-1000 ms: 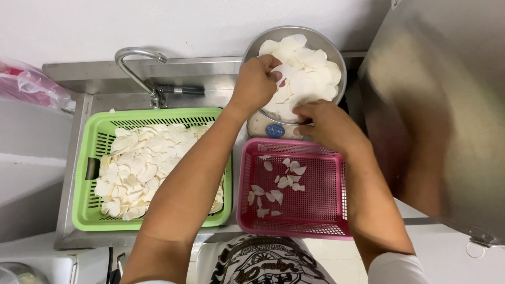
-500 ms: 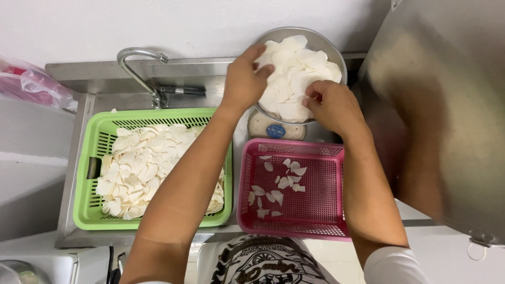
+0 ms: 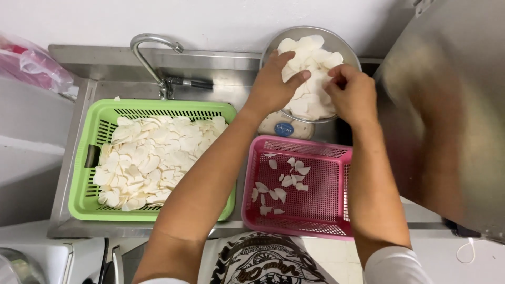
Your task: The person sorts white, flat, circular food items by hand, separating them into a green basket and a pink basket. The person picks up items from a metal bowl, tears or breaks them apart, and places them into the respective baskets.
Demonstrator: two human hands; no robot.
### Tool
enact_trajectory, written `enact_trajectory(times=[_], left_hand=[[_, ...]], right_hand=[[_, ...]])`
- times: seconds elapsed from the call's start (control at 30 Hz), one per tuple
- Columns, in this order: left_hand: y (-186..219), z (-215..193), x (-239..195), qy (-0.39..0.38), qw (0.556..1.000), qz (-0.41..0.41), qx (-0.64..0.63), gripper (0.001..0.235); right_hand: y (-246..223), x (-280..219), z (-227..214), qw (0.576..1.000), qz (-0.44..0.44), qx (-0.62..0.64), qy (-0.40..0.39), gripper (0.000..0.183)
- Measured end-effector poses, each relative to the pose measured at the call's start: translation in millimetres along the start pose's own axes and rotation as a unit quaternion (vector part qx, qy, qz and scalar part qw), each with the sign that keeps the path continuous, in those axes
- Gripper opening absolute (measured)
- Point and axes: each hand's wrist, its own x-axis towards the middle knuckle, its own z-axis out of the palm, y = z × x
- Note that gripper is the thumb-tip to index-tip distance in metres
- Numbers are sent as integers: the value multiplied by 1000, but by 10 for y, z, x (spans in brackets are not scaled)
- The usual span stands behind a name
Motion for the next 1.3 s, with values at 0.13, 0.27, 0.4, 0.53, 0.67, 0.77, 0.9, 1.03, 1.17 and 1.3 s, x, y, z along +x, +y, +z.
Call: enact_trajectory(times=[0.13,0.27,0.4,0.53,0.67,0.77,0.9,1.03,1.17,1.3], left_hand=[[-361,-221,-53,63,995,47,-66,58],[-1205,-624,-402,127,988,12,-84,32],[-2541,-868,-1049,125,970,-169,-121,32],[-3289,-881,-1929,122,941,-284,-134,36],[-3472,-1066,-2577,106,913,-371,-131,42],[-3535,-1201,-2906,118,897,-400,-145,46],[-3551,-1419,-3232,157,889,-393,-174,38],[-3624,-1573,-3459,176,874,-403,-206,35],[-3583,-1668,-3513,235,843,-397,-275,29],[-3725,-1719,-3511,255,813,-414,-320,27]], right_hand=[[-450,-290,-403,990,11,-39,-132,21],[-628,-545,-226,987,-108,8,-118,23],[-1097,-1035,162,953,-153,201,-166,20],[-1298,-1302,1074,930,-118,194,-290,34],[-1206,-1359,2250,902,-40,128,-410,66],[-986,-1308,3139,898,-6,56,-437,74],[-989,-1196,3786,925,103,92,-353,64],[-697,-1010,4502,909,219,158,-318,82],[-1083,-932,4593,891,305,236,-239,110],[-1418,-968,4791,909,266,275,-166,91]])
